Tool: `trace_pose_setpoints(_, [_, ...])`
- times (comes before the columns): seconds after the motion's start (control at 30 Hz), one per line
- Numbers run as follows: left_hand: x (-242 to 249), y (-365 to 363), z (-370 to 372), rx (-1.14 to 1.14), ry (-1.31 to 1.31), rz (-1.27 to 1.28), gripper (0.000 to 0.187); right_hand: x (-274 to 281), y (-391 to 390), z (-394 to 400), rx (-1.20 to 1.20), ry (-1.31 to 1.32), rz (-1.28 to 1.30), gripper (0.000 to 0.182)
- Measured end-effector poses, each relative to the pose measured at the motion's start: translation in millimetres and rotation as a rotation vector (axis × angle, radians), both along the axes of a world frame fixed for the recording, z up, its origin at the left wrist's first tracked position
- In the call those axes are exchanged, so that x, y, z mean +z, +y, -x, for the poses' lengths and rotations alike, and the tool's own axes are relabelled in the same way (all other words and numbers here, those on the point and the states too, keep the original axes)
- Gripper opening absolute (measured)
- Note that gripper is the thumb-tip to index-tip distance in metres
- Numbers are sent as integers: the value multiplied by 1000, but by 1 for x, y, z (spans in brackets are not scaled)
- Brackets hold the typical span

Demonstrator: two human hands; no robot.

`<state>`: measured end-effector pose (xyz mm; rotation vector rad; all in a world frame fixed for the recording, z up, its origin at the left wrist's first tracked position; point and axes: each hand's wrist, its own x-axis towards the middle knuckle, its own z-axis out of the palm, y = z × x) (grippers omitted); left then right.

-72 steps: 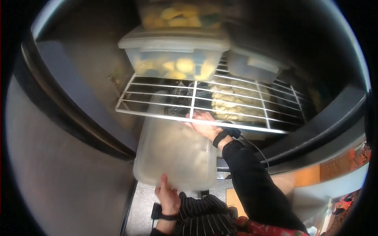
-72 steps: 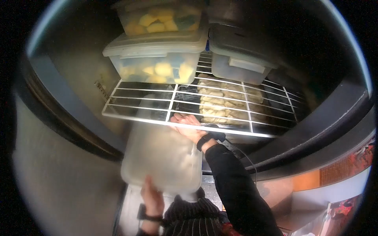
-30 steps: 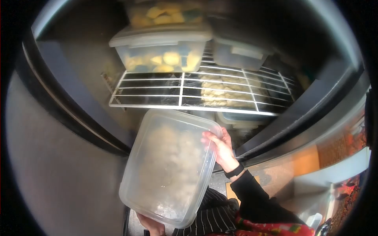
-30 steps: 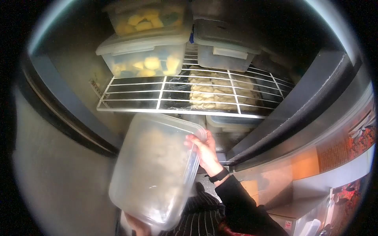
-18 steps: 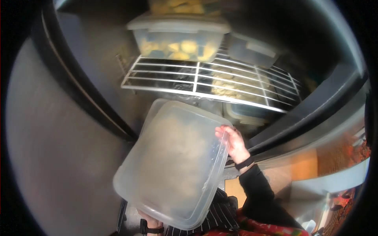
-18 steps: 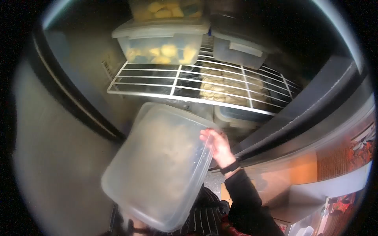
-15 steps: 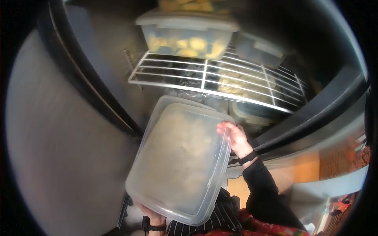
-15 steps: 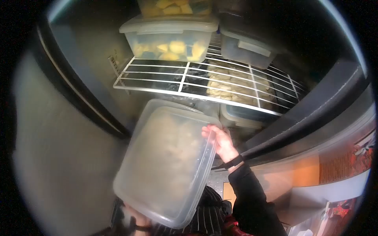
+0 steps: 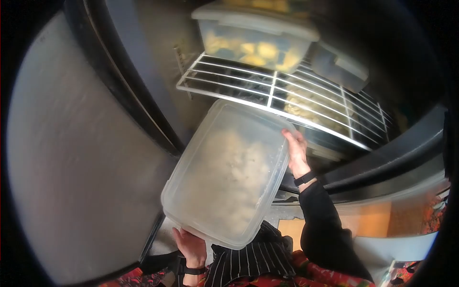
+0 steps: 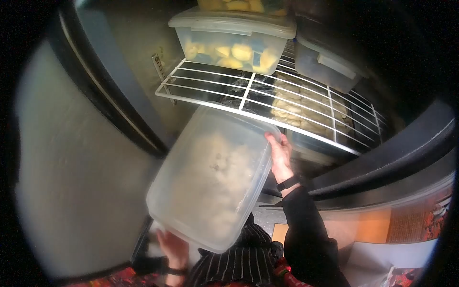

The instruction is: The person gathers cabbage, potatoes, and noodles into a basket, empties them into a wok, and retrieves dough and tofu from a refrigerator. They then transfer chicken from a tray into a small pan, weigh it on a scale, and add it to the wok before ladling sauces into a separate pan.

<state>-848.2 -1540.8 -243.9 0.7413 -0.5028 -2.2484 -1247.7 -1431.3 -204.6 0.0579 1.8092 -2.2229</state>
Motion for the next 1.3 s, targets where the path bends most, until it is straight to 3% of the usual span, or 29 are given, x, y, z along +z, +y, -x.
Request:
trace_pose_setpoints(0.13, [17, 8, 13, 88, -88, 22, 70, -26, -2, -10, 164, 58, -172, 48])
trace_pose_setpoints(0.17, [23, 11, 14, 144, -162, -12, 65, -31, 1, -16, 196, 59, -142, 59])
trace_pose_setpoints(0.2, [26, 12, 14, 200, -236, -47, 60, -33, 1, -13, 203, 58, -139, 59])
trace_pose_setpoints(0.23, [17, 9, 11, 211, -240, -48, 60, -34, 3, -8, 201, 168, -240, 65])
trace_pose_setpoints(0.3, [-9, 5, 1, 114, -492, 214, 51, -17, 4, 5, 287, 470, -562, 77])
trace_pose_setpoints(0.33, [-2, 8, 4, 131, -504, 210, 51, 3, -4, 7, 308, 466, -556, 77])
trace_pose_setpoints(0.4, [19, 11, 20, 97, -587, 334, 44, 46, -27, 8, 609, 608, -1086, 77])
trace_pose_setpoints(0.43, [17, 12, 18, 138, -601, 328, 44, 68, -41, 5, 767, 547, -1176, 81])
trace_pose_setpoints(0.5, [10, 14, -1, -69, -920, 191, 40, 62, -62, 17, 892, 582, -1150, 81])
trace_pose_setpoints(0.53, [16, 23, -6, 32, -951, 145, 40, 57, -80, 23, 982, 591, -1147, 81])
trace_pose_setpoints(0.6, [30, 45, -6, -19, -877, 200, 40, 58, -85, 20, 1072, 586, -1004, 81])
trace_pose_setpoints(0.63, [32, 53, -6, -1, -841, 181, 43, 19, -87, 38, 1046, 590, -828, 72])
trace_pose_setpoints(0.67, [30, 63, -6, 24, -805, 165, 46, 42, -85, 18, 1085, 424, -752, 79])
trace_pose_setpoints(0.7, [25, 73, -9, 76, -800, 190, 46, 34, -85, 24, 1195, 318, -721, 88])
trace_pose_setpoints(0.73, [19, 81, -13, 117, -796, 223, 47, 5, -82, 41, 1232, 284, -595, 85])
trace_pose_setpoints(0.77, [12, 95, -16, 199, -769, 214, 50, -4, -72, 33, 1059, 429, -757, 80])
trace_pose_setpoints(0.8, [8, 104, -22, 266, -738, 216, 54, -5, -57, 18, 1064, 325, -638, 87])
trace_pose_setpoints(0.83, [4, 115, -31, 360, -753, 211, 54, -39, -56, 46, 1094, 476, -839, 88])
trace_pose_setpoints(0.87, [-2, 126, -36, 387, -739, 206, 59, -51, -51, 42, 1107, 470, -869, 84])
trace_pose_setpoints(0.9, [-5, 135, -47, 404, -723, 198, 65, -133, -42, 84, 892, 557, -620, 38])
trace_pose_setpoints(0.93, [-6, 142, -62, 463, -727, 192, 65, -112, -25, 57, 959, 520, -645, 37])
trace_pose_setpoints(1.0, [4, 181, -105, 315, -983, 71, 76, -52, 17, -28, 1026, 487, -639, 36])
trace_pose_setpoints(1.03, [6, 200, -123, 352, -975, 64, 76, -37, 35, -60, 1059, 478, -631, 36])
trace_pose_setpoints(1.13, [9, 258, -194, 387, -1001, 47, 83, -8, 90, -159, 1150, 470, -592, 34])
trace_pose_setpoints(1.3, [-10, 387, -331, 636, -1025, -40, 77, 4, 147, -334, 1444, 454, -516, 32])
